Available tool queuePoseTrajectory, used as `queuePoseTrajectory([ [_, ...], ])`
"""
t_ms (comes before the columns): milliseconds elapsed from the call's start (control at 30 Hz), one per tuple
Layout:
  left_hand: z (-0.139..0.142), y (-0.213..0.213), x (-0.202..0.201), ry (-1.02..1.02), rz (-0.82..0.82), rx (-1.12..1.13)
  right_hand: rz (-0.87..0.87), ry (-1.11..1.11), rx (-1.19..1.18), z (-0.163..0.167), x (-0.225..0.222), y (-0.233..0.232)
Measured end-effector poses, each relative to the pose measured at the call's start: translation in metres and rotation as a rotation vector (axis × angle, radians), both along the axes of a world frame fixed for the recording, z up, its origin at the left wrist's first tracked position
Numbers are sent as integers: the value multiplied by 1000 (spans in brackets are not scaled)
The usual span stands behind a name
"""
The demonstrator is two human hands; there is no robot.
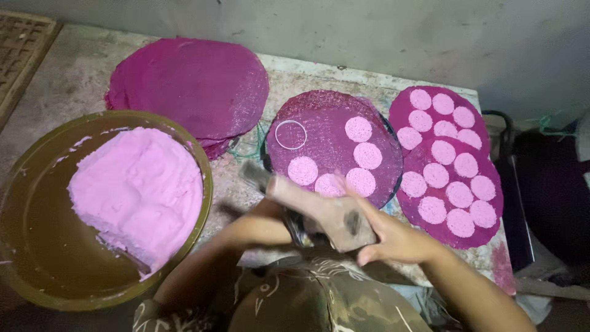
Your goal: The person scoops pink batter from a large basin into a wooden hand-held press mold, then stamps round batter discs onto round magenta boards, repeating the fill-and-press cycle and arranging the finished discs in rows on the boards.
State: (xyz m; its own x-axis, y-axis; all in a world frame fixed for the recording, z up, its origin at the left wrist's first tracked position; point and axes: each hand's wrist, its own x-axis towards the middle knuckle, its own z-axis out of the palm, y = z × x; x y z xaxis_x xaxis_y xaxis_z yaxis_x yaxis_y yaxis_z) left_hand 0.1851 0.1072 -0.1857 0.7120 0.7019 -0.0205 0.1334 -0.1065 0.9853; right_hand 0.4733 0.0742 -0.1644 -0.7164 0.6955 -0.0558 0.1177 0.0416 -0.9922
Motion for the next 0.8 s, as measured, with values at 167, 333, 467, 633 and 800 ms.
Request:
queuePoseTrajectory([
  [167,-39,69,27,223,-180,76,-100,31,-400,-52,27,-24],
  [333,-123,158,8,503,896,234,-455,-4,-176,-80,46,-46],
  [467,-176,169,6,-384,808,-498,-618,133,-177,-87,55,-50],
  [633,-200,113,24,-678,945,-570,-680,128,-226,-96,48,-46],
  [800,-172,37,26,-103,1037,-31,-656,235,-247,-106,32,-35],
])
